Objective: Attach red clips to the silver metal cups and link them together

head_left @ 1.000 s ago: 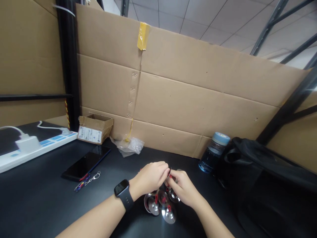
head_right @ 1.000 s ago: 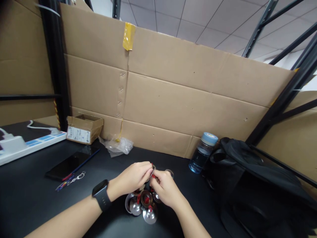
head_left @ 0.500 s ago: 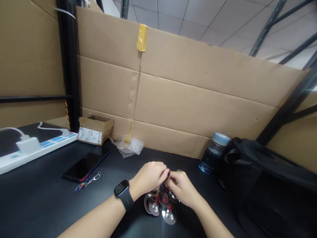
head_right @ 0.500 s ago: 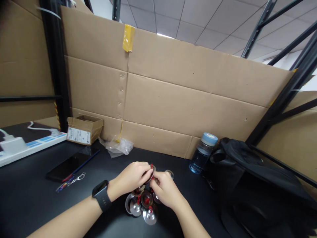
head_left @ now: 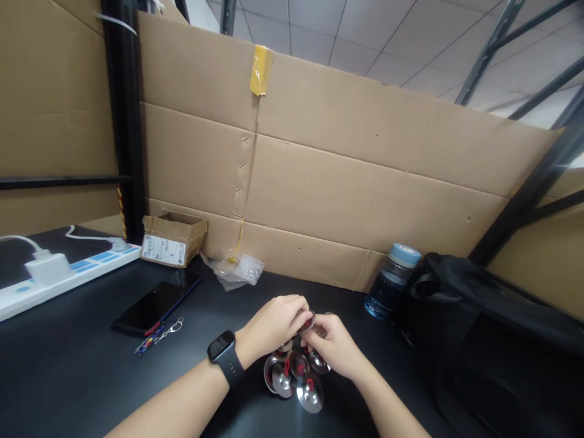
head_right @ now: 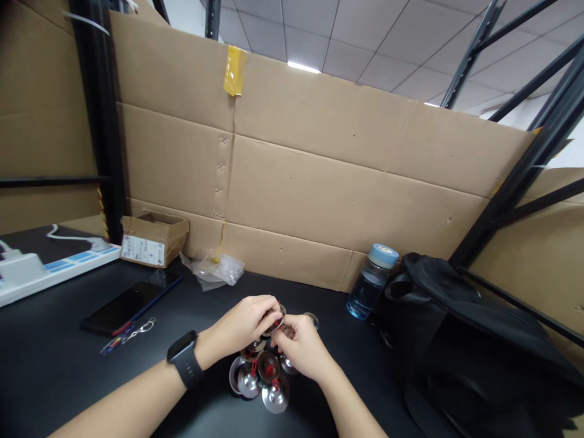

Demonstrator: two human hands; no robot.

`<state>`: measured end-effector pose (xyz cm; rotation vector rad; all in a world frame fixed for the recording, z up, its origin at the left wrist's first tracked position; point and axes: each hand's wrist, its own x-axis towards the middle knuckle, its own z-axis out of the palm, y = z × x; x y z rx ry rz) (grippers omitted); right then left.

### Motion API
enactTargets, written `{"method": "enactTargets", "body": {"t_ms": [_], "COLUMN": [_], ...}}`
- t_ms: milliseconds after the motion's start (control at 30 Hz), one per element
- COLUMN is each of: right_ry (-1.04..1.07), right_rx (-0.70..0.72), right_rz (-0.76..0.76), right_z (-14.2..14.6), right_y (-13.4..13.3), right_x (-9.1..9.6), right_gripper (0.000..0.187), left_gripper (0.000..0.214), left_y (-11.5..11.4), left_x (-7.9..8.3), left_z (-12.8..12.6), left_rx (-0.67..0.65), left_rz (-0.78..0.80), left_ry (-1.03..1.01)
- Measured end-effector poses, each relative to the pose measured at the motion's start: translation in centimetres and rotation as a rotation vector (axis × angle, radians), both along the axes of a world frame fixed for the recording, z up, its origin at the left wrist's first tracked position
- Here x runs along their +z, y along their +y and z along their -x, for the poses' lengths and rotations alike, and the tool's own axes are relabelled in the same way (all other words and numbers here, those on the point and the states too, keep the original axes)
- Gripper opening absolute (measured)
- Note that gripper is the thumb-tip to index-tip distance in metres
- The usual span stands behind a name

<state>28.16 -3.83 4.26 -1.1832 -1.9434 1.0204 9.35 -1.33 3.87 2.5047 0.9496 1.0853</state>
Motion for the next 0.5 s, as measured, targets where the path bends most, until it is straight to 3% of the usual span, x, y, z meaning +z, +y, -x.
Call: {"method": "enactTargets", "body": {"t_ms": [500], "right_ry": [0.164], "right_rx": [0.024], "right_rz": [0.115], "right_z": [0.19], "right_y": [0.42], "right_x": [-0.51], "right_gripper": [0.014], "left_gripper": [0.01], "left_y": [-0.25], "left_x": [0.57], "left_z": [0.23], "left_rx": [-0.029], "left_rz": [-0.018], "left_ry": [-0.049]}}
